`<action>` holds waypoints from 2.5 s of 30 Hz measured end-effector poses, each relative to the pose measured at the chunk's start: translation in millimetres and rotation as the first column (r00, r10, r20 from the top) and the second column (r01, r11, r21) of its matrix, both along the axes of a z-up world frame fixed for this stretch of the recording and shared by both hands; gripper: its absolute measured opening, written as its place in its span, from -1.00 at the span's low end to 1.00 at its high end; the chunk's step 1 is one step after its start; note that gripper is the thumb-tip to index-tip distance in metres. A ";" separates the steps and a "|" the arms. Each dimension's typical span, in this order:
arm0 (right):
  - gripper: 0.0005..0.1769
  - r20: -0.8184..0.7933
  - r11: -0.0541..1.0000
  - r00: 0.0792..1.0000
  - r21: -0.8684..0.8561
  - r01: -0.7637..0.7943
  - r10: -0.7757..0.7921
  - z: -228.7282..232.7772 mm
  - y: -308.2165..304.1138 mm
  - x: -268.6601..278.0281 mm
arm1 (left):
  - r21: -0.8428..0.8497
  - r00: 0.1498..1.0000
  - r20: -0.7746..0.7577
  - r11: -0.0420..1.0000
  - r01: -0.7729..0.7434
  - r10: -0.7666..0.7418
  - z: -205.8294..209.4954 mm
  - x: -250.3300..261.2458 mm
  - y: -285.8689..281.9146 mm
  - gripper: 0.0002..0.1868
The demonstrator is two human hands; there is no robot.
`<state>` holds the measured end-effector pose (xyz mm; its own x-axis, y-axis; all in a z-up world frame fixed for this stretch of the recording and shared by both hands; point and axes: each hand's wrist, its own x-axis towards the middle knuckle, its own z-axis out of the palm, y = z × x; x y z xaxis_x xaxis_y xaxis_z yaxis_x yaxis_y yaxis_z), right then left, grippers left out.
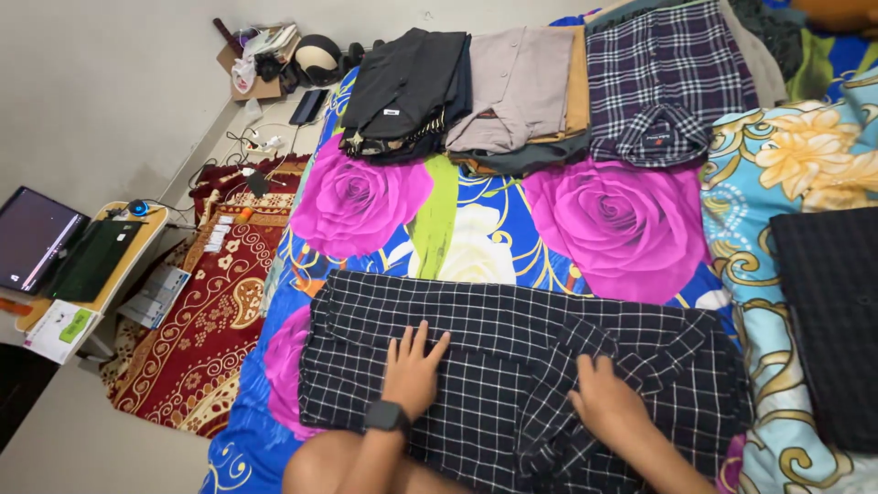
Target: Fold a black checkered shirt on a bed.
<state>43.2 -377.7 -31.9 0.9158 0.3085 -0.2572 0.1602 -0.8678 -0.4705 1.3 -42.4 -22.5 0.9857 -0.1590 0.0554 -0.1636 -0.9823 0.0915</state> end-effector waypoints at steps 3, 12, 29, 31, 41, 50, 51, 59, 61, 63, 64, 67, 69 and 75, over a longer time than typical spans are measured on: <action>-0.65 0.073 0.999 0.996 -0.020 -0.044 0.045 -27.2 -4.0 7.7 | 0.112 0.988 0.057 0.983 -0.147 0.141 -48.0 1.6 -16.6 -0.34; -0.91 -0.251 0.616 0.891 0.787 -0.040 0.378 49.1 -10.6 -25.7 | 0.236 0.953 0.026 0.924 -0.300 0.303 -88.4 21.7 -31.7 -0.46; -0.22 0.497 0.984 0.864 -0.095 0.153 -0.086 -24.7 -50.2 59.6 | 0.313 0.943 0.125 0.889 -0.333 0.309 -80.6 14.5 -38.7 -0.45; -0.13 0.357 0.973 0.931 -0.184 0.143 -0.070 -36.5 -50.5 63.4 | 0.322 0.941 0.149 0.885 -0.337 0.305 -81.5 13.8 -38.9 -0.45; -0.10 0.470 0.961 0.875 -0.169 0.220 -0.118 -26.5 -43.6 58.4 | 0.346 0.925 0.163 0.858 -0.379 0.343 -82.2 17.9 -44.9 -0.46; -0.15 0.621 0.979 0.760 0.066 0.192 -0.191 -37.3 -47.0 57.8 | 0.404 0.923 0.067 0.836 -0.372 0.378 -80.2 17.3 -49.8 -0.45; -0.14 0.521 0.955 0.843 -0.159 0.249 -0.133 -53.8 -50.9 60.0 | 0.409 0.923 0.066 0.834 -0.370 0.378 -81.0 17.7 -49.2 -0.45; -0.14 0.555 0.951 0.816 -0.134 0.279 -0.161 -22.7 -34.1 61.7 | 0.412 0.926 0.133 0.830 -0.376 0.353 -90.6 22.5 -45.7 -0.48; -0.12 0.528 0.957 0.834 -0.123 0.264 -0.162 -3.0 -26.0 56.3 | 0.415 0.925 0.131 0.827 -0.379 0.358 -90.6 18.8 -45.7 -0.50; -0.15 0.661 0.990 0.736 0.099 0.103 -0.143 16.8 -19.4 54.8 | 0.437 0.925 0.108 0.819 -0.373 0.363 -89.4 22.9 -46.2 -0.45; -0.15 0.659 0.990 0.738 0.098 0.104 -0.143 18.3 -19.1 54.6 | 0.438 0.926 0.105 0.819 -0.371 0.363 -89.4 22.9 -46.6 -0.45; -0.16 0.684 0.984 0.712 0.169 0.051 -0.155 10.1 -22.3 56.5 | 0.449 0.925 0.105 0.812 -0.373 0.366 -89.8 21.4 -45.7 -0.48; -0.11 0.653 0.961 0.705 0.177 0.213 -0.277 -11.6 -33.1 62.5 | 0.447 0.928 0.120 0.815 -0.368 0.353 -91.6 20.3 -46.4 -0.47; -0.06 0.528 0.903 0.832 -0.257 0.345 -0.167 -49.8 -46.4 69.4 | 0.436 0.925 0.089 0.820 -0.370 0.370 -84.2 20.2 -49.8 -0.47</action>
